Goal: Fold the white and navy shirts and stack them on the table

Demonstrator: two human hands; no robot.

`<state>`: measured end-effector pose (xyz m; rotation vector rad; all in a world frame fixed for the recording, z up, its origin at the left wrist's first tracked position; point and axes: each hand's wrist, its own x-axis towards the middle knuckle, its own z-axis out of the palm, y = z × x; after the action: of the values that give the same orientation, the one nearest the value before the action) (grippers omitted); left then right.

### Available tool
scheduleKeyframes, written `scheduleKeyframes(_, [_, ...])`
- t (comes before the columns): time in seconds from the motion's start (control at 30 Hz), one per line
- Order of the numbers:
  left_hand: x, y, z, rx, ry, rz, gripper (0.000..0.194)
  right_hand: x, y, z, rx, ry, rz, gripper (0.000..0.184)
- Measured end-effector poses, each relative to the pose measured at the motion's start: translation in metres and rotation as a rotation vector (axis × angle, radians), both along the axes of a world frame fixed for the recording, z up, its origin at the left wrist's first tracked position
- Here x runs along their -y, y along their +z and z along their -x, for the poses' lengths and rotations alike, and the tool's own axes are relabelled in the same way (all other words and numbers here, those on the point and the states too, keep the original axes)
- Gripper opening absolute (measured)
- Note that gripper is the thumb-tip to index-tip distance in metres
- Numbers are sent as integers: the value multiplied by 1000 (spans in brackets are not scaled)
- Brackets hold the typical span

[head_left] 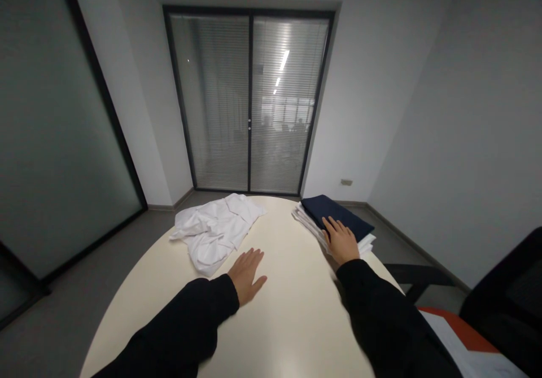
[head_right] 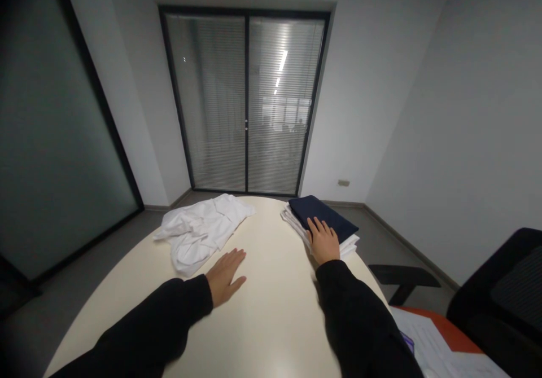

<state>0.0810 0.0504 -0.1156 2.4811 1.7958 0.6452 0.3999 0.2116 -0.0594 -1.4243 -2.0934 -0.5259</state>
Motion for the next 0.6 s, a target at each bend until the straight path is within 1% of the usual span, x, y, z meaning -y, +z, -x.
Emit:
scheduleKeyframes(0.1, [0,3,-1,-9,-6,-40,56,6,-6,1,-14,36,-87,46])
scheduleKeyframes(0.17, [-1,11,0,-17,24,-109,52,14,-5,4,-1,116,-127,50])
scheduleKeyframes(0.2, [-2,16,1,-21,62,-160,49,19,-4,7,15,173,-131,51])
scheduleKeyframes(0.27, [-4,29,6,-28,196,-276,47,28,-5,14,37,290,-111,50])
scheduleKeyframes(0.37, [-9,48,23,-27,463,-392,54,39,-10,25,39,456,-35,41])
scheduleKeyframes(0.4, [-11,53,31,-26,541,-398,59,42,-13,28,42,505,-2,39])
scheduleKeyframes(0.47, [-15,58,49,-21,680,-362,68,45,-19,32,62,577,62,40])
scheduleKeyframes(0.53, [-19,58,67,-4,786,-269,78,46,-23,33,63,604,101,42])
scheduleKeyframes(0.6, [-22,54,82,21,845,-144,82,44,-25,33,41,605,118,42])
